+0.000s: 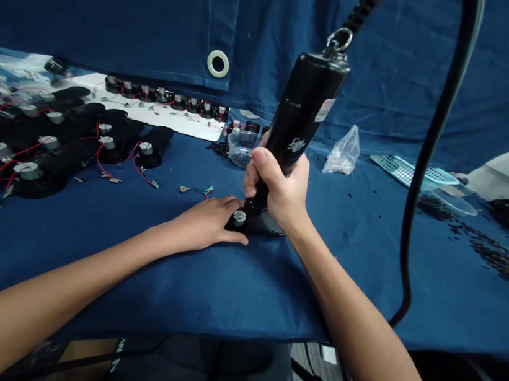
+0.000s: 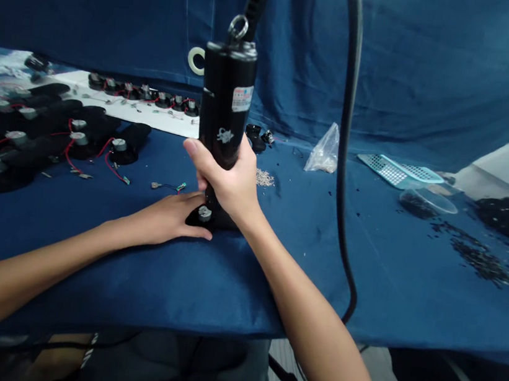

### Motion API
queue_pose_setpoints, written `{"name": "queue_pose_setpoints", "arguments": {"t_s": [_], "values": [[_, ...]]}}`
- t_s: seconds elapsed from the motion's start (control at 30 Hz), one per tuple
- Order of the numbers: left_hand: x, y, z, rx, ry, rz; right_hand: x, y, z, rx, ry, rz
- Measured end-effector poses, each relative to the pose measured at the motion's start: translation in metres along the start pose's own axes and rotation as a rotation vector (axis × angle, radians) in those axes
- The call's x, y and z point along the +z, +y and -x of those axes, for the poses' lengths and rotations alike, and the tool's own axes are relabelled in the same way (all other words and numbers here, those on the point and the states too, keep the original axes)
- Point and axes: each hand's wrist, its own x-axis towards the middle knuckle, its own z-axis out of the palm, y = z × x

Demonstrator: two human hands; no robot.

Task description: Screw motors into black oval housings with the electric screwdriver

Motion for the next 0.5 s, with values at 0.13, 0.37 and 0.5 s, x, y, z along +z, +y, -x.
{"name": "queue_pose_setpoints", "arguments": {"t_s": [0.13,0.37,0.5], "values": [[0.0008,0.0002,0.0004,0.009,0.016,0.01,-0.0006,0.0006,-0.0002,0.001,0.009,0.003],[0.0023,-0.0012,0.0003,0.028,0.025,-0.008,-0.0012,0.0023,0.0002,0.001,0.014,0.009],[0.0018,-0.0011,0.0002,0.04,0.027,-0.006,-0.002,0.003,0.0002,-0.018,0.013,-0.024]]}}
